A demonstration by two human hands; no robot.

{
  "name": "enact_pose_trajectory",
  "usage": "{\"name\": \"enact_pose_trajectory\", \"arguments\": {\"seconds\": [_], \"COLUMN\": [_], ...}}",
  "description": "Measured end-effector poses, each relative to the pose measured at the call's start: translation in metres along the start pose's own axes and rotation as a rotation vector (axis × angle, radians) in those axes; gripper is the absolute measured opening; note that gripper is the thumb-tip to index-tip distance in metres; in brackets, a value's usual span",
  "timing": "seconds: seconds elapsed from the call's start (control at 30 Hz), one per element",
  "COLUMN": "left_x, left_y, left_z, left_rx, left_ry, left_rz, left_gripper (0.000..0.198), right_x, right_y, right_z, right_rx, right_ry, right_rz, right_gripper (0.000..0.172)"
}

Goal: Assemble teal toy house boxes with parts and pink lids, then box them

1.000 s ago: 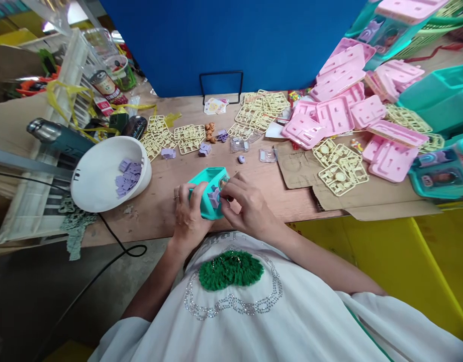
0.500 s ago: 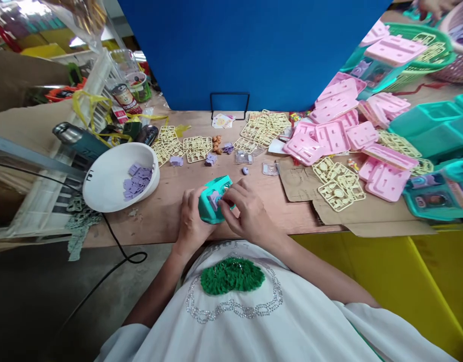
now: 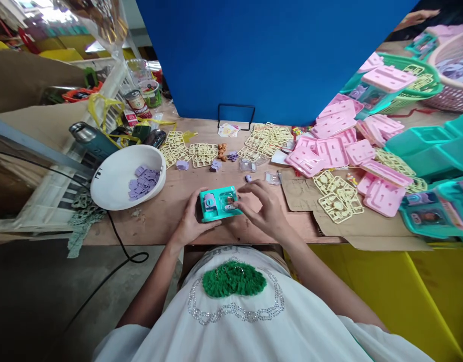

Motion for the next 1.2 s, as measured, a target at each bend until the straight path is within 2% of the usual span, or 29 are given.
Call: {"name": "enact_pose_trajectory", "arguments": {"seconds": [0.07,0.1,0.13,0.23,0.4,0.53,0.63,0.73,0.9,0.97,1.03,1.1,1.2], "left_x": [0.0,0.001,0.002,0.005,0.004,0.01,0.011,0.007,-0.005,-0.009,-0.012,-0.014,-0.022], "left_y": [0.004,0.005,0.006,0.008,0.005,0.0,-0.002,-0.002,0.001,0.003,0.004,0.007,0.008], "left_z": [-0.002,-0.002,-0.003,-0.005,-0.004,0.001,0.006,0.009,0.011,0.011,0.012,0.015,0.024], "left_rx": [-0.065,-0.09,-0.113,-0.165,-0.061,-0.065,-0.114,-0.156,-0.162,-0.156,-0.108,0.015,0.274], "left_ry": [0.022,0.034,0.047,0.098,0.169,0.061,0.021,0.019,-0.008,-0.009,-0.008,0.005,0.07], "left_rz": [0.106,0.143,0.177,0.29,0.388,0.389,0.284,0.209,0.18,0.216,0.279,0.311,0.251], "left_gripper": [0.091,0.094,0.098,0.106,0.086,0.106,0.109,0.103,0.098,0.096,0.093,0.084,0.066], "right_x": [0.016,0.022,0.027,0.035,0.034,0.035,0.039,0.04,0.031,0.028,0.027,0.03,0.041], "right_y": [-0.005,-0.01,-0.015,-0.026,-0.031,-0.032,-0.033,-0.036,-0.034,-0.026,-0.012,0.008,0.042], "right_z": [0.003,0.005,0.006,0.008,0.011,0.019,0.024,0.027,0.026,0.021,0.011,-0.004,-0.029], "right_rx": [-0.112,-0.163,-0.193,-0.168,-0.132,-0.169,-0.149,-0.135,-0.188,-0.18,-0.113,-0.013,0.102], "right_ry": [-0.078,-0.11,-0.137,-0.176,-0.181,-0.205,-0.176,-0.134,-0.07,-0.051,-0.032,-0.021,-0.002], "right_rz": [-0.107,-0.164,-0.215,-0.301,-0.37,-0.454,-0.356,-0.216,-0.156,-0.151,-0.121,-0.053,0.067], "right_gripper": [0.069,0.084,0.091,0.087,0.076,0.089,0.097,0.094,0.098,0.094,0.079,0.059,0.035]}}
Point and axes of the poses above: each hand's wrist, its own z-axis away from the middle knuckle, its own y-axis out of the back of the hand, x = y × z, the point moved 3 cm from there along -z, towards the middle knuckle, and after that the axes turned 11 degrees about -x, right-handed, at the moved point
